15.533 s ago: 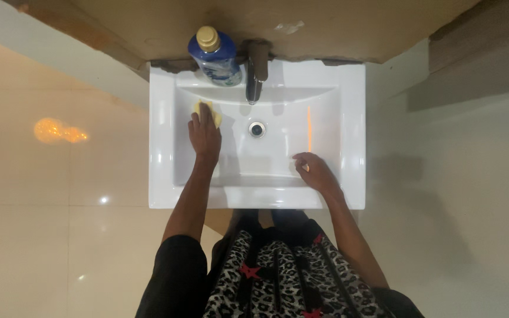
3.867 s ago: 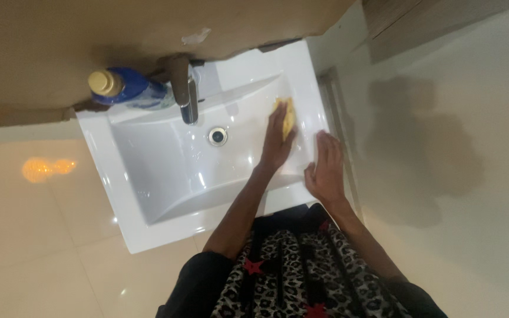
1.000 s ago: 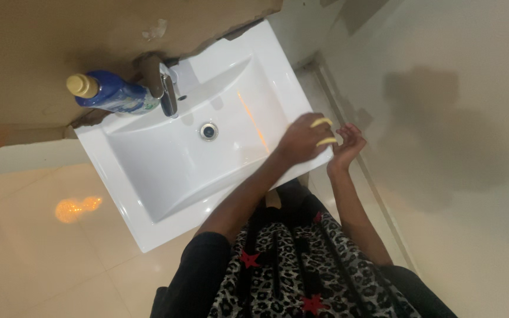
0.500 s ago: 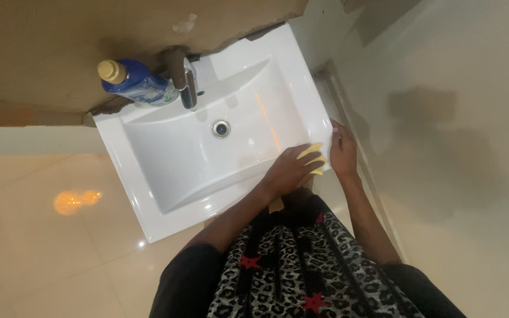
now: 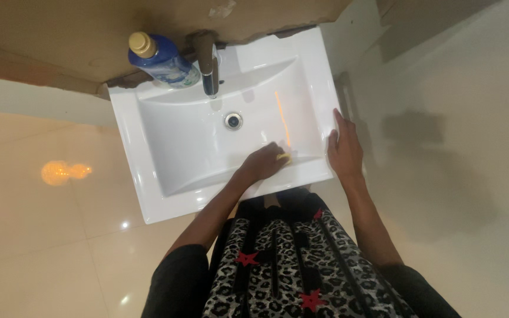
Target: The person wipes the interior basin and the upper rim of a white rectangular sink using a yellow cloth.
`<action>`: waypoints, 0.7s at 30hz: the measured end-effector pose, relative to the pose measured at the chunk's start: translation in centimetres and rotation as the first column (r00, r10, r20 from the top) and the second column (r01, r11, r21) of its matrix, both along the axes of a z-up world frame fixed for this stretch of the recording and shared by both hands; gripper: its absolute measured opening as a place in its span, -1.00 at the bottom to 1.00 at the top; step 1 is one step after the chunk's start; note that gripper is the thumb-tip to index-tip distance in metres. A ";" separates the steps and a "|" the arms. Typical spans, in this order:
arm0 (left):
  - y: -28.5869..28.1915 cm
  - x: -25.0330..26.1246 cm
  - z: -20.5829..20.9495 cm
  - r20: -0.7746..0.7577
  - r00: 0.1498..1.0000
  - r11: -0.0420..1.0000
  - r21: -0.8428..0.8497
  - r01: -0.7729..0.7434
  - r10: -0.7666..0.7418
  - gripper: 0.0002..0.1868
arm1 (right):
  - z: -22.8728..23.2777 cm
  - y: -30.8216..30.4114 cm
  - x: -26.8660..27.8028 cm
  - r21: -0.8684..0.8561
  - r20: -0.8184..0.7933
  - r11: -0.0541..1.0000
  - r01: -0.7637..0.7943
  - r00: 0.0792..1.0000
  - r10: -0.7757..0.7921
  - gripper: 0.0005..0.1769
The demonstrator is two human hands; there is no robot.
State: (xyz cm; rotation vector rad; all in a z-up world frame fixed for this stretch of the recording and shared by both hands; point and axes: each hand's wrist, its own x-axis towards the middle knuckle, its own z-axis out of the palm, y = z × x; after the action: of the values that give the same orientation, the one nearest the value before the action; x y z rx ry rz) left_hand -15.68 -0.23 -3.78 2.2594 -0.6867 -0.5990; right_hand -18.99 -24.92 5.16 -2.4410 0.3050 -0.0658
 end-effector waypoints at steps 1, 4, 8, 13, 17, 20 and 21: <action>-0.2 0.2 -1.8 0.008 1.000 0.998 -0.060 -0.018 0.018 -0.65 | -0.2 0.1 0.5 -0.011 -0.011 1.000 -0.007 1.000 0.007 -0.40; -0.9 0.7 -7.0 -0.077 0.996 0.998 0.050 -0.038 0.042 -0.59 | -1.0 0.1 1.9 -0.073 -0.024 0.996 -0.043 0.999 0.041 -0.37; -1.6 1.3 -10.0 0.263 0.947 0.981 -0.006 0.195 -0.187 -0.72 | -1.5 0.3 4.2 -0.137 0.022 0.985 -0.110 0.993 0.114 -0.39; -5.3 1.6 -5.7 -0.260 0.951 0.983 -0.019 -0.180 0.169 -0.58 | -0.8 0.6 5.7 -0.140 0.028 0.984 -0.114 0.993 0.119 -0.40; -7.9 1.9 -5.2 -0.214 0.927 0.920 -0.180 -0.347 0.308 -0.56 | -0.5 1.0 5.6 -0.134 0.020 0.987 -0.086 0.996 0.090 -0.40; -10.1 3.1 -5.9 -0.319 0.799 0.807 -0.142 -0.573 0.510 -0.51 | -0.1 1.2 6.3 -0.146 -0.055 0.987 -0.062 0.997 0.054 -0.39; -10.8 3.5 -5.9 -0.369 0.738 0.755 -0.130 -0.643 0.565 -0.50 | 0.1 1.3 6.4 -0.142 -0.098 0.989 -0.052 0.994 0.038 -0.38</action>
State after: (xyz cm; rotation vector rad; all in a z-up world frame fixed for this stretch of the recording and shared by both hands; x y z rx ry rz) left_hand -12.21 -11.01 -9.68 1.9251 0.1542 -0.4798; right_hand -12.58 -23.59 5.22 -2.5980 0.2962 0.0502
